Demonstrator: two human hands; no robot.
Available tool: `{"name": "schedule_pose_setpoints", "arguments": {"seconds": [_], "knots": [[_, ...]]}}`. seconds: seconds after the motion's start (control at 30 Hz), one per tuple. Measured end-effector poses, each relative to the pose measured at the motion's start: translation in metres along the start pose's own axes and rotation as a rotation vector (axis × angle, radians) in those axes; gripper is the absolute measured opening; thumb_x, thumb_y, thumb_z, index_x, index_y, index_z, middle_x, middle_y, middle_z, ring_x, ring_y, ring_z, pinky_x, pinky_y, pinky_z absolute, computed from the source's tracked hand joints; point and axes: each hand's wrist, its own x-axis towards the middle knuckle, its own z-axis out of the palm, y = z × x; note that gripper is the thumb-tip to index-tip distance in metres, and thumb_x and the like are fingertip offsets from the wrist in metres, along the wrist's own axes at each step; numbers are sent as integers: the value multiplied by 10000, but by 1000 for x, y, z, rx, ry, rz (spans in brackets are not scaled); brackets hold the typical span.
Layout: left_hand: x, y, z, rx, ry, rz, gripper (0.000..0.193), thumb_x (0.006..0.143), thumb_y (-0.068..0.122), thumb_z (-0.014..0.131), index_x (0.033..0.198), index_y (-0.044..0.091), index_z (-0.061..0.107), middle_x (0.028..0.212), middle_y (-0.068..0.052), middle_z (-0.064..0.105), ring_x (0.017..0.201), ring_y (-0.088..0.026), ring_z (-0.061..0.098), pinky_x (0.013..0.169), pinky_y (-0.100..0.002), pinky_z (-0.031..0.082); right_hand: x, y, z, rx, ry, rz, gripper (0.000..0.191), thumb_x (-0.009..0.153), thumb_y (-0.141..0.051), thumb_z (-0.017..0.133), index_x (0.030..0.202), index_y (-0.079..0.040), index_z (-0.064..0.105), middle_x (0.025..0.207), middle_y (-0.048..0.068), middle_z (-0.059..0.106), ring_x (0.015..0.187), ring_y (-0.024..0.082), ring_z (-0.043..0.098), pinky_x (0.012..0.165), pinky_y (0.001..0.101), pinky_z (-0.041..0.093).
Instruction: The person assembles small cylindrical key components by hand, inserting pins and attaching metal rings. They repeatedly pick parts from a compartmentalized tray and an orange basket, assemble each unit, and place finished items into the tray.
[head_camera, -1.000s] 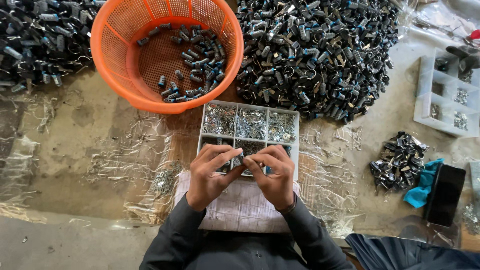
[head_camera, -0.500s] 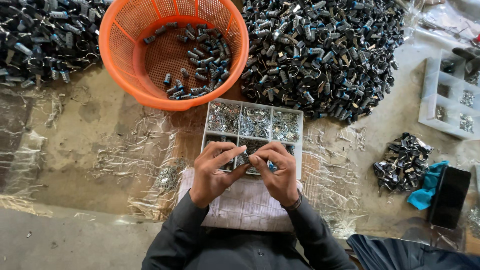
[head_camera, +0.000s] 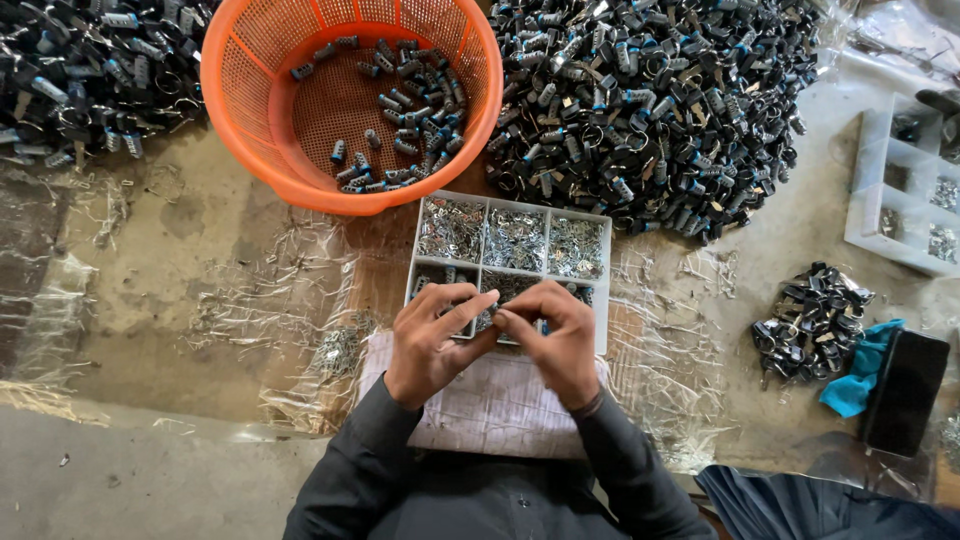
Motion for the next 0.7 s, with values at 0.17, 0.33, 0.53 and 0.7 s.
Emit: {"name": "schedule_pose_setpoints", "arguments": {"seconds": [0.17,0.33,0.53,0.7], "knots": [[3,2,-2,-16,12,-30,411,833,238,868,1203,107,746,1113,-63,689,990,-235,670,815,-357,565,15,4,-10,-182,77,18,173,815,-96,848,959,-53,761,896,41,631,696,124,524,599,275,446],[7,3,-2,-30,-50,-38,392,856,231,840,1214,103,748,1196,-89,688,1055,-250,655,844,-357,579,22,-3,5,-846,-67,-339,159,831,-117,781,977,-63,751,948,68,650,924,232,560,809,347,470],[7,3,-5,13,-51,-31,439,853,196,836,1263,90,717,1176,-67,705,1059,-269,662,895,-383,562,21,-22,-4,-596,32,-251,94,879,-131,787,918,-53,753,894,47,664,834,191,567,731,334,459],[7,3,-2,29,-29,-20,425,833,200,858,1214,86,707,1154,-77,705,1041,-272,672,883,-380,565,15,-23,-8,-285,3,-40,89,904,-120,757,909,-31,749,878,34,655,713,116,569,629,265,468]]}}
